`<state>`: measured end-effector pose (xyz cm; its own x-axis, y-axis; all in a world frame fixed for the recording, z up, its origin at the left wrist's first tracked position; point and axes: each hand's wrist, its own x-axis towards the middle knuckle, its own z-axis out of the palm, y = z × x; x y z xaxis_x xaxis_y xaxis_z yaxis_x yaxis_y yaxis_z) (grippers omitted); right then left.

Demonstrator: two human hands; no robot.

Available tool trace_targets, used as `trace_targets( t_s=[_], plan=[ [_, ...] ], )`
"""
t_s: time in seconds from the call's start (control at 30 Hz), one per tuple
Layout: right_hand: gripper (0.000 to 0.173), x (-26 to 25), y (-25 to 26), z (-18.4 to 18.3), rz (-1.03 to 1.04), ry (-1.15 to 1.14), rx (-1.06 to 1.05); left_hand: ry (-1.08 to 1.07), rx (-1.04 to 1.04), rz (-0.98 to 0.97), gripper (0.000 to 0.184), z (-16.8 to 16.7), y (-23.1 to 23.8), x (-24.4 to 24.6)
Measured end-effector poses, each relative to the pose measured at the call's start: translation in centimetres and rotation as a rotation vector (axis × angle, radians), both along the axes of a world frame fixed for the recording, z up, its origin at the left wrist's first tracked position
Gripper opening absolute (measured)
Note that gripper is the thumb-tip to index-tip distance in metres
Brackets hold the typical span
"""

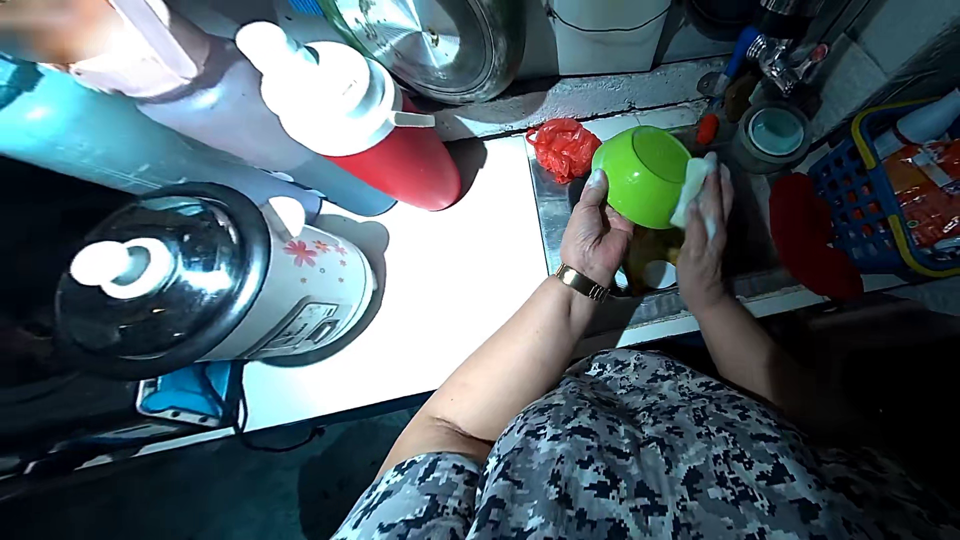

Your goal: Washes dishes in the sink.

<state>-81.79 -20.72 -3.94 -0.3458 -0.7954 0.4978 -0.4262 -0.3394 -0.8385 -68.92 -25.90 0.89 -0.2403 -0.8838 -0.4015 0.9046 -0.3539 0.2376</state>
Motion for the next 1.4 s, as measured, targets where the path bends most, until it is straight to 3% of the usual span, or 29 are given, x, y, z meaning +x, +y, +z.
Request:
trace_targets(
  t_s=[0.1,0.23,0.37,0.47,0.6,0.7,0.73,0.77,0.8,0.83,0.87,0.9,1.0,1.1,1.2,1.27,1.33,1.4],
  plan=[
    [0.049,1.3,0.5,-0.4,0.032,0.223,-0.110,-0.018,-0.021,0.022,0.027,0.2,0.2,-0.7],
    [0.035,2.7,-0.7,2.0,0.018,0.470,-0.098,-0.200,-0.165,-0.057,0.024,0.2,0.8,-1.6],
    [0.033,0.6,-3.2,5.5,0.076,0.610,0.068,-0.430,-0.274,-0.203,0.022,-0.3,1.8,-1.7],
    [0.028,-3.0,-5.9,6.5,0.148,0.453,0.247,-0.478,-0.328,-0.342,0.028,-0.6,2.5,-1.5],
    [0.039,-6.1,-5.8,4.4,0.149,-0.005,0.365,-0.434,-0.345,-0.301,0.025,0.1,1.4,-0.3],
    [0.050,-3.4,-2.7,3.5,0.051,0.111,0.288,-0.406,-0.324,-0.243,0.027,0.6,0.8,-0.1],
    [0.051,-2.0,-1.2,5.8,0.054,0.213,0.412,-0.404,-0.323,-0.224,0.030,0.4,0.8,-0.3],
    [0.053,-1.0,-0.1,9.8,0.136,0.335,0.677,-0.406,-0.330,-0.208,0.032,0.0,0.8,-0.6],
    [0.054,-0.5,0.1,10.8,0.163,0.423,0.711,-0.414,-0.340,-0.211,0.033,-0.3,1.0,-0.9],
    [0.049,-0.5,-0.6,7.1,0.066,0.391,0.339,-0.433,-0.349,-0.228,0.033,-0.5,1.4,-1.2],
    [0.047,-1.2,-2.0,5.2,0.065,0.339,0.146,-0.455,-0.365,-0.251,0.033,-0.6,1.9,-1.6],
    [0.047,-2.2,-3.1,4.9,0.092,0.312,0.107,-0.483,-0.403,-0.274,0.033,-0.5,2.4,-1.9],
    [0.051,-4.4,-4.4,5.0,0.083,0.153,0.258,-0.598,-0.594,-0.299,0.032,-0.2,3.0,-1.8],
    [0.057,-2.7,-3.1,3.3,0.092,0.019,0.334,-0.695,-0.709,-0.236,0.031,-0.1,1.6,-1.1],
    [0.063,-0.2,-0.8,2.9,0.224,-0.259,0.475,-0.884,-0.843,-0.184,0.033,-1.1,0.6,-0.3],
    [0.057,-0.2,-0.6,3.9,0.275,-0.406,0.504,-1.090,-0.970,-0.168,0.033,-1.5,0.1,0.7],
    [0.045,-1.5,-1.0,4.8,0.310,-0.409,0.464,-1.354,-1.112,-0.118,0.031,-1.5,-0.4,2.5],
    [0.043,-3.6,-1.6,5.1,0.326,-0.202,0.447,-1.660,-1.152,-0.079,0.031,-1.1,-0.6,4.8]
  ],
)
